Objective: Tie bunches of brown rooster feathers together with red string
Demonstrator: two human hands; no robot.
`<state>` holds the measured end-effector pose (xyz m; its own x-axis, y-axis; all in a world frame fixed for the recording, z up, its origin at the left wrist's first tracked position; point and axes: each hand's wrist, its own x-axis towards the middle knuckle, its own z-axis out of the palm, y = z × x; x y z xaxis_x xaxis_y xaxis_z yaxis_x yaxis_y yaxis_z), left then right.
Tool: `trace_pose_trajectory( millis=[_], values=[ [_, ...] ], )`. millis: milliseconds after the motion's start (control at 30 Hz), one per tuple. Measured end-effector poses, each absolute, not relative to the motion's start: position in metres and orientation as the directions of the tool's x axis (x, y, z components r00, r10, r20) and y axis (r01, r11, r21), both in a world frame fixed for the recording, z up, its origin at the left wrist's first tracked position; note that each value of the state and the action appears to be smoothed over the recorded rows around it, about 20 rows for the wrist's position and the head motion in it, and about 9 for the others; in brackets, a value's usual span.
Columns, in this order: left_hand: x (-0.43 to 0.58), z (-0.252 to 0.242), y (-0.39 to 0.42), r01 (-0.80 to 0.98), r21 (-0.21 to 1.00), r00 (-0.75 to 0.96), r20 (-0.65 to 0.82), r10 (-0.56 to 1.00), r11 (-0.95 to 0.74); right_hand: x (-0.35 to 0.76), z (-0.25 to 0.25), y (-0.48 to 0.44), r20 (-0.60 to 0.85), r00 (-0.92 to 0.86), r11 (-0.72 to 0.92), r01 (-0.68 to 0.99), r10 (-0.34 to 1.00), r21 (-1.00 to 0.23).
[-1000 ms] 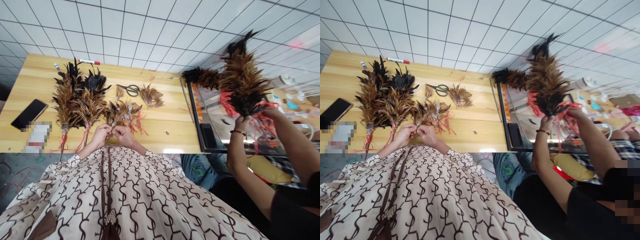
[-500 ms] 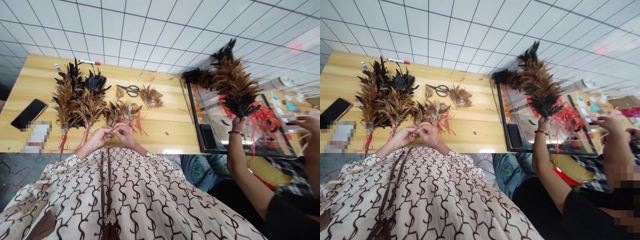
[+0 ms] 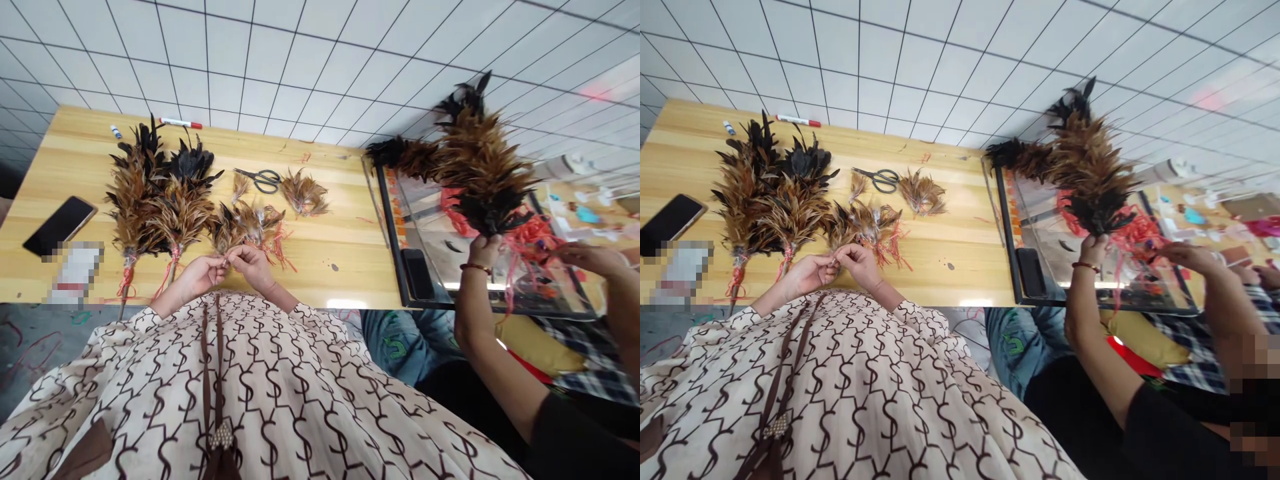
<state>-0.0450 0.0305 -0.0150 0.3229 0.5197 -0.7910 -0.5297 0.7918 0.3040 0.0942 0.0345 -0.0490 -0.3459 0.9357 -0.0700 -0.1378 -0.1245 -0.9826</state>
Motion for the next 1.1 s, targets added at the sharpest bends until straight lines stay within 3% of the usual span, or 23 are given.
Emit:
trace_pose_trajectory(
  millis=[200, 400, 633, 867, 1100],
  values=[
    [-0.048, -0.020, 0.029, -0.522, 0.321, 0.377, -0.744, 0.552, 0.790, 0.095, -0.048, 0.034, -0.067, -0.395, -0.109, -0.085, 0.916, -0.990],
    [-0.049, -0.023, 0.029, -0.488, 0.376, 0.373, -0.727, 0.577, 0.788, 0.100, -0.037, 0.035, 0.101, -0.437, 0.210, 0.208, 0.894, -0.955],
    [-0.048, -0.023, 0.027, -0.502, 0.410, 0.362, -0.700, 0.615, 0.761, 0.102, -0.037, 0.037, 0.258, -0.552, 0.482, 0.309, 0.793, -0.820],
    [-0.049, -0.022, 0.027, -0.500, 0.435, 0.353, -0.688, 0.635, 0.749, 0.102, -0.035, 0.036, 0.299, -0.581, 0.552, 0.324, 0.757, -0.769],
    [-0.052, -0.027, 0.028, -0.495, 0.428, 0.379, -0.677, 0.631, 0.757, 0.101, -0.035, 0.037, 0.268, -0.534, 0.472, 0.291, 0.802, -0.832]
  ],
)
